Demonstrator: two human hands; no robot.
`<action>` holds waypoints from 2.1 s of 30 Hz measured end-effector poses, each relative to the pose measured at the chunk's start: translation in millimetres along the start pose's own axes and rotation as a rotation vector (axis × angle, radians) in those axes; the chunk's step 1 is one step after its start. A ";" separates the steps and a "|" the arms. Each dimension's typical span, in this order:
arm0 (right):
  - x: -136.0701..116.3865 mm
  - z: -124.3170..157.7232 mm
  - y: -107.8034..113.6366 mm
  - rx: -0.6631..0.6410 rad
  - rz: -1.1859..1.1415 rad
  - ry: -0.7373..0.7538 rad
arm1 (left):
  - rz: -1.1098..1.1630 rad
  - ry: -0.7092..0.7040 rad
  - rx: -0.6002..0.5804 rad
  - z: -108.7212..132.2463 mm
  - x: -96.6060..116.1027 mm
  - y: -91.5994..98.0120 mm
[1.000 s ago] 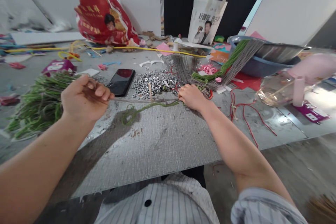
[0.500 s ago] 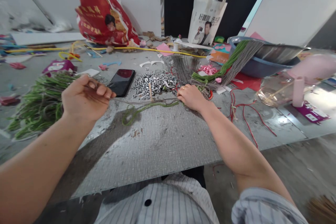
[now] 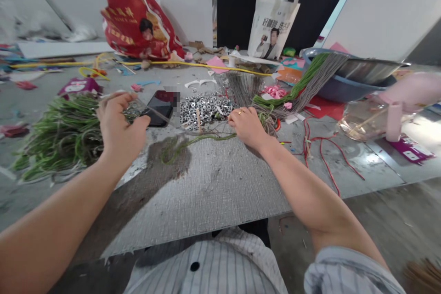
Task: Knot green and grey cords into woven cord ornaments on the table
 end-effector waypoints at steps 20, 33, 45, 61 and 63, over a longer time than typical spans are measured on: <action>-79.8 12.0 25.2 0.065 -0.208 0.252 | -0.109 -0.260 -0.225 53.6 51.8 -12.3; -84.6 14.9 26.2 0.171 -0.322 0.292 | 0.096 0.435 -0.968 86.7 16.3 -71.2; -68.4 12.2 21.6 0.126 -0.787 0.101 | -0.019 0.189 -0.894 78.1 23.2 -68.3; -55.6 12.9 13.9 0.140 -0.784 -0.007 | -0.082 0.164 -0.884 75.2 23.0 -67.7; -56.8 13.3 19.3 0.205 -0.741 0.041 | -0.074 0.148 -0.878 74.8 23.7 -67.8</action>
Point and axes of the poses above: each hand's wrist, its own z-axis away from the middle knuckle, its own y-axis out of the back of the hand, x = y × z, the point moved 7 cm from there along -z, towards the middle knuckle, and after that the axes turned 5 degrees about y, right-handed, at the moved point
